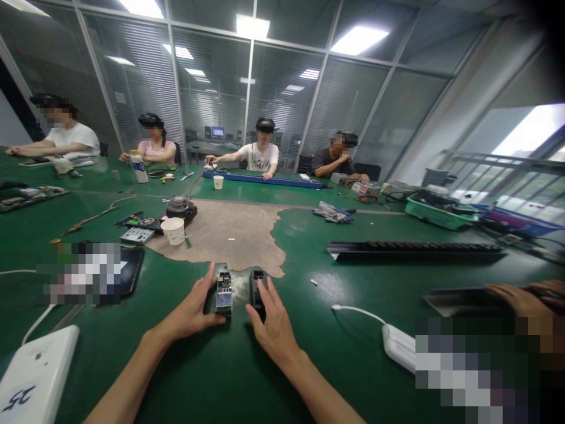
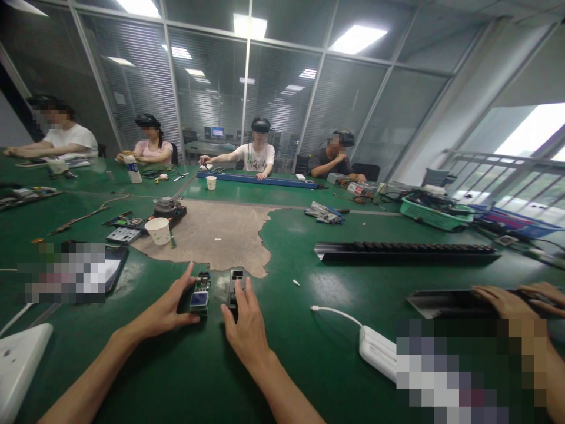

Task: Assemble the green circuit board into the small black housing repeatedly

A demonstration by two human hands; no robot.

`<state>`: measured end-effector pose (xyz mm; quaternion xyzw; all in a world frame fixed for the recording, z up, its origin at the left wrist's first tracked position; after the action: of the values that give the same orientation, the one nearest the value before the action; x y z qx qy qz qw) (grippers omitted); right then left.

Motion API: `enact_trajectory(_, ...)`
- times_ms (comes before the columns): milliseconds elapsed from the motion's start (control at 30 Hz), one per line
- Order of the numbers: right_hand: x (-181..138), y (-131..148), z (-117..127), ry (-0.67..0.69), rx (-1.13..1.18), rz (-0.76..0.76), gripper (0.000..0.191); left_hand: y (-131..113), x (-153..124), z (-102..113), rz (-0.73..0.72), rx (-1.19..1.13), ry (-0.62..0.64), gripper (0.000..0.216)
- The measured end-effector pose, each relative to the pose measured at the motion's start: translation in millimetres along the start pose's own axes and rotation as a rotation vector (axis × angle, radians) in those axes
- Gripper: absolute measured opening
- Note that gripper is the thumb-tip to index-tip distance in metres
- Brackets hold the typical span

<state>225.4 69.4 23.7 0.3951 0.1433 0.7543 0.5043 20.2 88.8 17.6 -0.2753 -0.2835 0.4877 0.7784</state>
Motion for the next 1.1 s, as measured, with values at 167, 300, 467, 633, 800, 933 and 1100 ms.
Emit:
enact_trajectory(167, -3.1, 0.1, -1.2, -0.011, -0.007, -0.005, 0.057, 2.2, -1.2, -0.2, -0.013, 0.003, -0.01, 0.115)
enact_trajectory(300, 0.2, 6.2, 5.2, -0.054, 0.015, 0.004, 0.054, 3.3, -1.9, -0.4, -0.034, 0.012, -0.018, 0.115)
enact_trajectory(467, 13.3, 35.9, 18.3, -0.099, 0.118, 0.053, 0.051, 2.1, -2.8, -0.2, -0.044, 0.011, -0.027, 0.114)
enact_trajectory(633, 21.4, 64.0, 2.2, -0.038, 0.173, 0.05, 0.051, 0.3, -2.6, 0.7, -0.052, 0.034, -0.043, 0.114)
enact_trajectory(800, 25.0, 77.6, -18.8, 0.03, 0.137, 0.041, 0.055, 0.6, -2.3, -0.3, -0.058, 0.02, -0.035, 0.112)
enact_trajectory(933, 29.6, 84.8, -24.9, 0.071, 0.055, 0.039, 0.057, 1.2, -3.3, -0.8, -0.084, 0.021, -0.036, 0.11)
enact_trajectory(1100, 26.1, 89.0, -36.6, 0.124, -0.039, 0.066, 0.057, -0.3, -4.5, -0.8, -0.143, 0.061, -0.042, 0.108)
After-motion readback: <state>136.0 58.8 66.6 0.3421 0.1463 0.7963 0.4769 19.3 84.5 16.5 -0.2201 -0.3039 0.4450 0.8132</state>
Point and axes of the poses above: each hand's wrist, its own x-axis towards the middle knuckle, its own z-axis out of the back of the hand, y = z × x, the point moved 7 cm from there along x, towards the middle knuckle, and after that the axes turned 5 degrees about x, right-handed, at the moved point
